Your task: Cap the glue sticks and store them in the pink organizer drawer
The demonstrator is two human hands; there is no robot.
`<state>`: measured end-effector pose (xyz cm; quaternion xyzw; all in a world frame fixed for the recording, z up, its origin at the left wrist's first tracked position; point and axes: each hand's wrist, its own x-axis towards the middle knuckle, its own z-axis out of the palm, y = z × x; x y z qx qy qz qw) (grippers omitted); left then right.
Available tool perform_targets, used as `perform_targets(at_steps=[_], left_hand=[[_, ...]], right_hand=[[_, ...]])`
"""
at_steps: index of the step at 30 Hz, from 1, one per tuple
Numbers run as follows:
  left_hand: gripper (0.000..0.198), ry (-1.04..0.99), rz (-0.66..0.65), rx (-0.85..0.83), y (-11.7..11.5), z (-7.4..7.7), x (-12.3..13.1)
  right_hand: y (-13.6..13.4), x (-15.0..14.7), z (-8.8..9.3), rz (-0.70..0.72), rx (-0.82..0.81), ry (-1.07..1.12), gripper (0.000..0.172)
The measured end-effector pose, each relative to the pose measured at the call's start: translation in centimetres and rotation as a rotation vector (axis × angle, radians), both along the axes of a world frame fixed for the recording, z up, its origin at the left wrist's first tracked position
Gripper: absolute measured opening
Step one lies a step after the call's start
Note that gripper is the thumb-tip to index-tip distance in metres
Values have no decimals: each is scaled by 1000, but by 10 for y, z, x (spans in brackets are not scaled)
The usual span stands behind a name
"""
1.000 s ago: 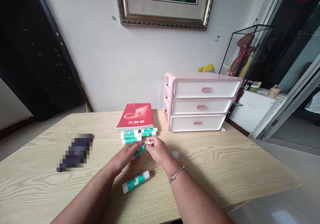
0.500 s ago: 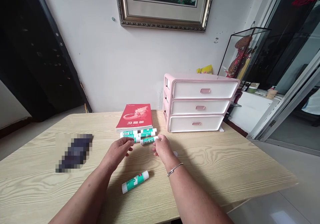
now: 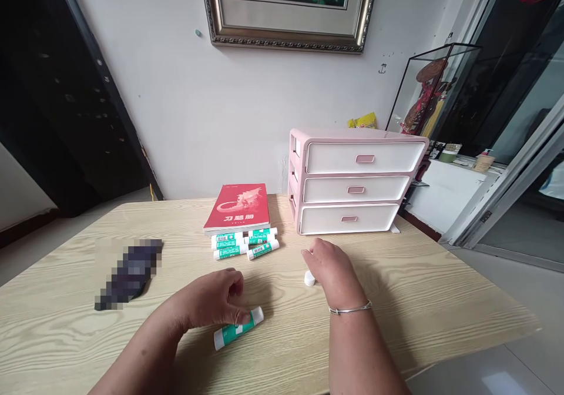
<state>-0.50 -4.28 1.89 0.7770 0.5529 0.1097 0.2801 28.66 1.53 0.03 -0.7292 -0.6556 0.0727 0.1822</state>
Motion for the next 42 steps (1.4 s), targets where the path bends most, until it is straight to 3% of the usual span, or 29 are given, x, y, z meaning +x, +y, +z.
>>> perform_targets(at_steps=[8,13,16,18,22,25,30,42], left_hand=[[42,65,-86,25,-8,-8,9],[23,91,-128,41,-5,-15,11],[15,37,-90,57,0,-17,12],[17,-33,-44,72,3,-16,13],[23,-331,-20,4,10,-15,13],[30,-628,-30,-114,12,-13,14],[40,-827,-34,-195,9,-5,16],[36,-830,-65,-195,2,4,18]], right_hand=[[-19,-16,24,81,-293,-128,33],[-22,-32,19,207,-280,-97,16],[-19,-42,14,262,-180,96,8],[-15,-49,11,288,-108,350,9],[-11,-61,9,349,-28,926,28],[-12,-65,10,404,-18,1131,45],[-20,-69,17,516,-22,1260,50],[-27,-75,15,590,-56,1274,53]])
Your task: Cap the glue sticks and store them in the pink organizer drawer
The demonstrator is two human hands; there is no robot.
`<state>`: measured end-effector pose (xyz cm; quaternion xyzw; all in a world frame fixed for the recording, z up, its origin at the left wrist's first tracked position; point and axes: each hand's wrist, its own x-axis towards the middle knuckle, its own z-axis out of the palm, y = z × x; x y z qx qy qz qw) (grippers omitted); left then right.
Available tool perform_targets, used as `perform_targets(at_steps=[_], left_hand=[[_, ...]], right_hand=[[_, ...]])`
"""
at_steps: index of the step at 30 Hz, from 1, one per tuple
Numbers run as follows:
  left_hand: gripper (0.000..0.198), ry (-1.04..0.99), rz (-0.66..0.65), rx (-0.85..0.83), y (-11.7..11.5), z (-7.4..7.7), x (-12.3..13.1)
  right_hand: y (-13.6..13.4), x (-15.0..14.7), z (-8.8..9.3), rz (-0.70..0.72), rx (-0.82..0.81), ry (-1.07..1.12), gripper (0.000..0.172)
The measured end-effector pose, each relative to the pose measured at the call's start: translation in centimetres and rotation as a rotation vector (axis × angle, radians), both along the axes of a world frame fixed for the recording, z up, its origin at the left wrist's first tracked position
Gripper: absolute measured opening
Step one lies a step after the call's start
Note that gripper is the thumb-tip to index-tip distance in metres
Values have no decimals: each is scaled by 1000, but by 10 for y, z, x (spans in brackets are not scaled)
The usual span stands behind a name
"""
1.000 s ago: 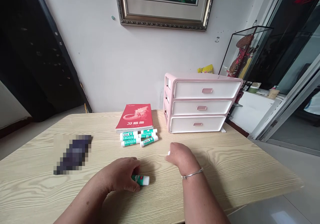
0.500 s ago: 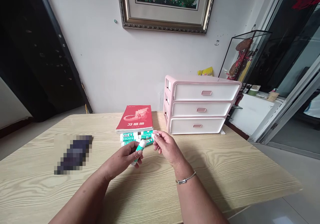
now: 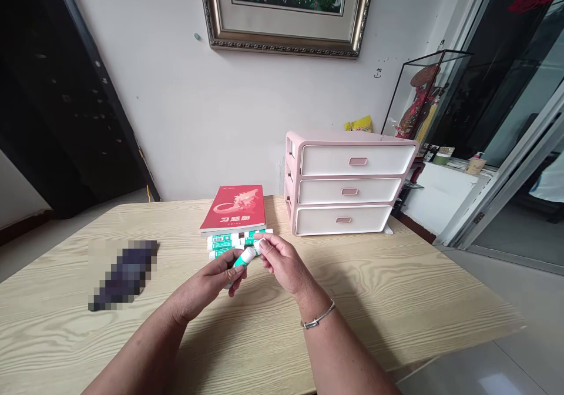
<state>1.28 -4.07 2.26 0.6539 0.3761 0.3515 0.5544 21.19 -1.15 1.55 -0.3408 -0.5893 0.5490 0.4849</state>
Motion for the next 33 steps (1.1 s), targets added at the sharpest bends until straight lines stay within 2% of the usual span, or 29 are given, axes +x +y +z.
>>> perform_targets(at_steps=[8,13,22,29,33], left_hand=[[34,87,32,22,-1,1,0],[34,128,38,34,-1,1,-1],[40,132,49,66,2,-7,-3],[35,117,100,40,2,-5,0],[46,14,191,43,1,-4,2]], right_hand=[[2,-4,-10,7,138,-143,46],[-1,-4,-6,-3,191,-198,48],[-5,-13,-9,-30,369,-261,40],[-11,-18,-11,0,350,-253,45],[-12,-18,-12,-61,288,-146,44]])
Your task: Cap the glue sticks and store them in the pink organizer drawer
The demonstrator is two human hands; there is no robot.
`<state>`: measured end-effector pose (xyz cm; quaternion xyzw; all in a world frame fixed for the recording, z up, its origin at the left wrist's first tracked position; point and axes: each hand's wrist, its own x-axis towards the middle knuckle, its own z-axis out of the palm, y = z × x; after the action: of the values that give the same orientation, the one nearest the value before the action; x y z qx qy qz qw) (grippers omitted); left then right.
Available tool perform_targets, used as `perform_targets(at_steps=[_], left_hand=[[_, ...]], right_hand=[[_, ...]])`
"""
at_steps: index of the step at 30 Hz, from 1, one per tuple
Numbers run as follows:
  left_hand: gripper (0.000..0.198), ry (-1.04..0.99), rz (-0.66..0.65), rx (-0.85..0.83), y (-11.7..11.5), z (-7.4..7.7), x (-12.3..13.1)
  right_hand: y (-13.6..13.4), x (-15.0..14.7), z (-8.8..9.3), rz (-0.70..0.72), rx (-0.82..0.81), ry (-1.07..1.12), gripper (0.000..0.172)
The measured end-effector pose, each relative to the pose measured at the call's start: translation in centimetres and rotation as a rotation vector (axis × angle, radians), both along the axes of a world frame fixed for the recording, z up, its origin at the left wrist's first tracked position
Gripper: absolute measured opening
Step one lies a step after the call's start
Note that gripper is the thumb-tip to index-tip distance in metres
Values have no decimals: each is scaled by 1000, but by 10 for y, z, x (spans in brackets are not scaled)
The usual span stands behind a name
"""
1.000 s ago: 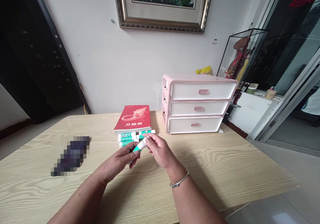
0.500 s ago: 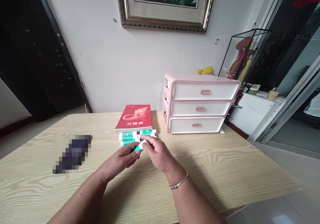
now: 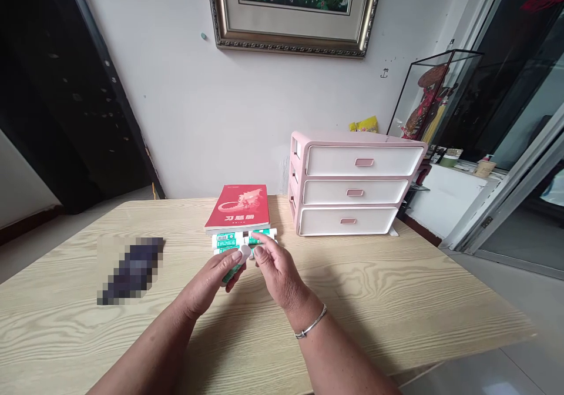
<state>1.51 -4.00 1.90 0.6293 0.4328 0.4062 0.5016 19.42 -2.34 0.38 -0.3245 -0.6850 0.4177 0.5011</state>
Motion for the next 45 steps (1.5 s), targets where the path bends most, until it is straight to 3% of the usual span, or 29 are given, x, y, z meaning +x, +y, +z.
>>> perform_targets(at_steps=[9,18,30,34,41,45], left_hand=[[55,-183,294,12,7,-4,-9],[46,-487,298,-84,9,1,-11],[41,-561,301,-105,5,8,-4],[46,-339,376,-48,5,5,-8],[39,761,430,131,17,-16,-18],[20,1008,332,179,20,-21,-19]], right_hand=[[7,1,3,-243,-98,211,42],[8,1,2,-244,-101,180,44],[9,1,-1,-261,-109,185,43],[11,2,-1,-275,-110,185,44],[18,6,-3,-324,-67,141,46],[22,6,-6,-352,-52,101,46]])
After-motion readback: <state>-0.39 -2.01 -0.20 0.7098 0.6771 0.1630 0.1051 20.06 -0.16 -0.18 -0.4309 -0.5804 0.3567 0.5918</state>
